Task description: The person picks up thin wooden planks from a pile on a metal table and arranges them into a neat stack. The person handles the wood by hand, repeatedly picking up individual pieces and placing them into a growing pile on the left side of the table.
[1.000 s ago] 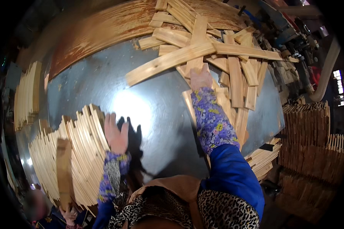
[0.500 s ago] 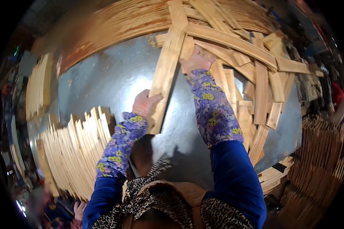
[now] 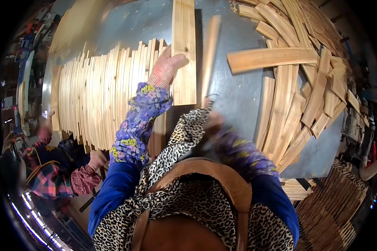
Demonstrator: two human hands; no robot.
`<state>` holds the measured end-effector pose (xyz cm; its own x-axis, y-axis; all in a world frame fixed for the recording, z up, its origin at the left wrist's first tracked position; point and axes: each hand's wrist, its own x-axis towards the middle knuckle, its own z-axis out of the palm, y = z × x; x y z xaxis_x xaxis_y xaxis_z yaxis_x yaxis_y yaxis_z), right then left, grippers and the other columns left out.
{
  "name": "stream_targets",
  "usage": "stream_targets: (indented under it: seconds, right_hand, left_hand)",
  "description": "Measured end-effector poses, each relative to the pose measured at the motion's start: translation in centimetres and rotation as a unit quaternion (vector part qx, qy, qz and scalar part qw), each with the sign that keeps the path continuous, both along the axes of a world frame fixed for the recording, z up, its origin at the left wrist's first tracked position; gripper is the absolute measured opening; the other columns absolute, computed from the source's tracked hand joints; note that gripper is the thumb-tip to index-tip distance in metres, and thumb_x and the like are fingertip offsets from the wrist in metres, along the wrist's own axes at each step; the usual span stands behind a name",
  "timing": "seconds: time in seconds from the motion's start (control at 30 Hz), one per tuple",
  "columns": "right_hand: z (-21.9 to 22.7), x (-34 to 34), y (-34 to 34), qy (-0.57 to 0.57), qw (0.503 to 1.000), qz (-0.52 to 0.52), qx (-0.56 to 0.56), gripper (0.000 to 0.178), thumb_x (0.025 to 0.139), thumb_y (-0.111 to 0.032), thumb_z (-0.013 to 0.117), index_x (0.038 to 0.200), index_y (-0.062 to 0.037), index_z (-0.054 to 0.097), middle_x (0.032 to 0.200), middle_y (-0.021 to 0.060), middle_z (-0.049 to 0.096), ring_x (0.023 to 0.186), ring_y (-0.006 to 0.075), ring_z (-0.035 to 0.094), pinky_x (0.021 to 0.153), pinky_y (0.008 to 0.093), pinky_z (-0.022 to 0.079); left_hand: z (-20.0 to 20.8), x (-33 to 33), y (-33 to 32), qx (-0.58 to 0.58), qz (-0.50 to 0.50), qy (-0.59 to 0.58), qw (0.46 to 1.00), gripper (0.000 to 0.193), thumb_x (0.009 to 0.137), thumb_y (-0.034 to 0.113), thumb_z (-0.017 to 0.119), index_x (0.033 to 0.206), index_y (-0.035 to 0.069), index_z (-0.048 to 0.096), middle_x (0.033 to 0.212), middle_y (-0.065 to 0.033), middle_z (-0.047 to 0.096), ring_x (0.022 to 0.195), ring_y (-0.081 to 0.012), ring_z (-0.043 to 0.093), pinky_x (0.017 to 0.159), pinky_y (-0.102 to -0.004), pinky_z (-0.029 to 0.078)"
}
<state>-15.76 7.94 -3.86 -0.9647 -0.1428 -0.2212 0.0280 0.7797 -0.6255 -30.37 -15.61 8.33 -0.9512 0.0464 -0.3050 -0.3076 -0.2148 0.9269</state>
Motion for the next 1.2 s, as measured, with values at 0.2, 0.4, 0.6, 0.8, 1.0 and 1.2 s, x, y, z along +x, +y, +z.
stream_targets:
  seconds: [0.2, 0.4, 0.6, 0.8, 1.0, 1.2]
  right_hand:
    - [2.8, 6.6, -4.9, -0.106, 0.940, 0.324, 0.032, 0.046, 0.103, -0.028, 0.067, 0.143, -0.0047, 0.063, 0.124, 0.0203, 0.072, 0.112, 0.0353, 0.073, 0.092, 0.0438, 0.061]
    - [-5.9, 3.3, 0.3, -0.039, 0.936, -0.109, -0.331, 0.042, 0.100, -0.014, 0.074, 0.139, -0.0007, 0.067, 0.118, 0.0197, 0.076, 0.110, 0.0255, 0.073, 0.096, 0.0365, 0.059]
    - [6.9, -9.7, 9.0, 0.029, 0.954, -0.280, 0.102, 0.100, 0.087, -0.049, 0.084, 0.165, -0.0080, 0.036, 0.153, 0.0251, 0.055, 0.140, 0.0413, 0.057, 0.118, 0.0488, 0.048]
    - [3.4, -14.6, 7.1, -0.004, 0.902, -0.389, 0.189, 0.117, 0.078, -0.055, 0.089, 0.166, -0.0061, 0.030, 0.151, 0.0276, 0.055, 0.132, 0.0429, 0.063, 0.114, 0.0496, 0.051]
    - [-1.9, -9.7, 8.4, 0.057, 0.958, -0.261, -0.102, 0.081, 0.088, -0.018, 0.085, 0.154, 0.0062, 0.045, 0.127, 0.0234, 0.073, 0.117, 0.0365, 0.073, 0.105, 0.0427, 0.056]
    - [-1.6, 7.9, -4.8, -0.001, 0.991, -0.111, -0.079, 0.070, 0.097, -0.030, 0.078, 0.153, 0.0006, 0.049, 0.125, 0.0211, 0.072, 0.118, 0.0341, 0.070, 0.105, 0.0450, 0.057]
  left_hand:
    - [0.9, 3.2, 0.2, -0.109, 0.005, 0.023, 0.994, 0.064, 0.093, 0.014, 0.069, 0.153, -0.003, 0.055, 0.123, -0.0130, 0.073, 0.111, -0.0205, 0.068, 0.100, -0.0339, 0.053]
    - [-1.9, 7.2, -2.2, -0.018, 0.018, 0.063, 0.998, 0.055, 0.093, 0.014, 0.063, 0.146, -0.002, 0.063, 0.124, -0.0085, 0.072, 0.110, -0.0177, 0.065, 0.101, -0.0324, 0.051]
    - [-7.2, 18.4, 1.3, -0.452, 0.057, 0.009, 0.890, 0.065, 0.096, 0.017, 0.071, 0.156, -0.001, 0.052, 0.151, -0.0246, 0.055, 0.142, -0.0407, 0.050, 0.125, -0.0542, 0.035]
    - [-7.7, 25.9, -2.1, -0.701, -0.044, 0.142, 0.697, 0.080, 0.080, 0.015, 0.083, 0.152, 0.002, 0.050, 0.145, -0.0246, 0.053, 0.142, -0.0415, 0.048, 0.123, -0.0563, 0.034]
    - [-8.6, 28.3, -11.6, -0.313, 0.248, -0.069, 0.914, 0.058, 0.098, 0.014, 0.069, 0.151, -0.004, 0.056, 0.133, -0.0182, 0.068, 0.123, -0.0261, 0.065, 0.110, -0.0388, 0.051]
    - [-10.8, 29.3, -15.6, -0.314, 0.326, -0.028, 0.891, 0.057, 0.105, 0.021, 0.071, 0.153, -0.005, 0.055, 0.146, -0.0212, 0.064, 0.133, -0.0285, 0.062, 0.116, -0.0381, 0.048]
